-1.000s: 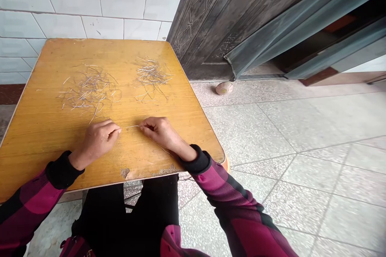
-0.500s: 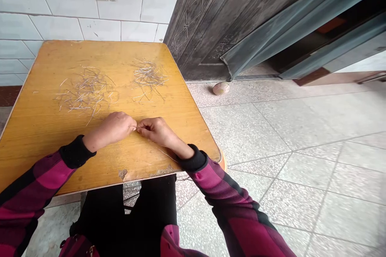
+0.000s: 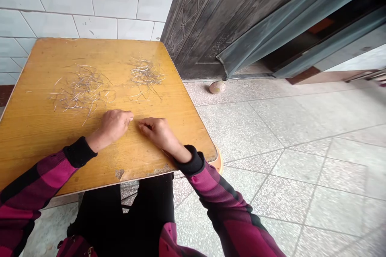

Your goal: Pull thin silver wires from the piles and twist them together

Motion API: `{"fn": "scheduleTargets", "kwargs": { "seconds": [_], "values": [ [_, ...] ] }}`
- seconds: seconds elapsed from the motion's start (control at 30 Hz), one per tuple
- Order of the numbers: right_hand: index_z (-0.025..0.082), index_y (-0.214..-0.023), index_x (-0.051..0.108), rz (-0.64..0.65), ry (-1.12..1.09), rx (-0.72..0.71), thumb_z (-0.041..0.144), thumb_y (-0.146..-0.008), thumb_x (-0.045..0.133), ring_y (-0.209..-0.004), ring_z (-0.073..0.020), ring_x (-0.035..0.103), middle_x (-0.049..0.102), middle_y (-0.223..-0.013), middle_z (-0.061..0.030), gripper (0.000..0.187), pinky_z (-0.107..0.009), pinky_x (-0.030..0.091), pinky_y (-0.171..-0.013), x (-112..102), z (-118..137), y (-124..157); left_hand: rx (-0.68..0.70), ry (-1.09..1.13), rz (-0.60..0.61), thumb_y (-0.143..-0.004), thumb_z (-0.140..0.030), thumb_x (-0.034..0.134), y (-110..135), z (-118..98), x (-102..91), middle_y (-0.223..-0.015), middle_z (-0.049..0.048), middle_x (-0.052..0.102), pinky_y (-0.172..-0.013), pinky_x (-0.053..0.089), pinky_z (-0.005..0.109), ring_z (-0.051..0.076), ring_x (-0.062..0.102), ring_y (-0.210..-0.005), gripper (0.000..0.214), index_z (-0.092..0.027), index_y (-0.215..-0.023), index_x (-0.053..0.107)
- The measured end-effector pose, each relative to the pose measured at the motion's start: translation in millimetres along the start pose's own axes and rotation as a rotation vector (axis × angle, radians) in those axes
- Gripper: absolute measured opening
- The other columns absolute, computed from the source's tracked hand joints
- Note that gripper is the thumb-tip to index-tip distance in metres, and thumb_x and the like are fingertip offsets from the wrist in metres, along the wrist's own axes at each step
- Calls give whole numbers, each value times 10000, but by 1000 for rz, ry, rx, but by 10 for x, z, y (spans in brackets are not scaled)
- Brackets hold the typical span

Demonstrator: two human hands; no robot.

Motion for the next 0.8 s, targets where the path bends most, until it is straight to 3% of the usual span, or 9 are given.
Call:
{"fn": "scheduleTargets", "kwargs": {
  "seconds": [0.2, 0.47, 0.8],
  "values": [
    [110, -1199, 671, -57, 30, 61, 195, -852, 567, -588, -120, 540, 676, -703, -28, 372, -244, 414, -625, 113, 58, 177, -60, -3, 13, -868, -202, 460, -29, 9, 19, -703, 58, 710, -556, 321, 298, 188, 595, -632, 260, -197, -725, 678],
    [149, -1137, 679, -30, 27, 98, 174, -866, 520, -594, -142, 575, 672, -691, -26, 315, -245, 431, -618, 270, 213, 432, -102, 1, 38, -855, -196, 464, -80, 46, 39, -718, 61, 719, -571, 330, 301, 190, 591, -635, 268, -199, -726, 699],
    [96, -1304, 576, -20, 60, 103, 185, -924, 432, -800, -223, 689, 735, -949, -142, 416, -293, 495, -730, 493, 413, 581, -150, 23, 102, -858, -191, 482, -97, 17, 22, -761, 77, 725, -614, 378, 306, 212, 616, -687, 263, -191, -810, 741]
  ]
}}
Point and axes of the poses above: each hand's wrist, its own y-axis away from the middle knuckle, its own x-axis out of the palm, z = x × y, the point moved 1 cm from there along -y, towards the middle knuckle
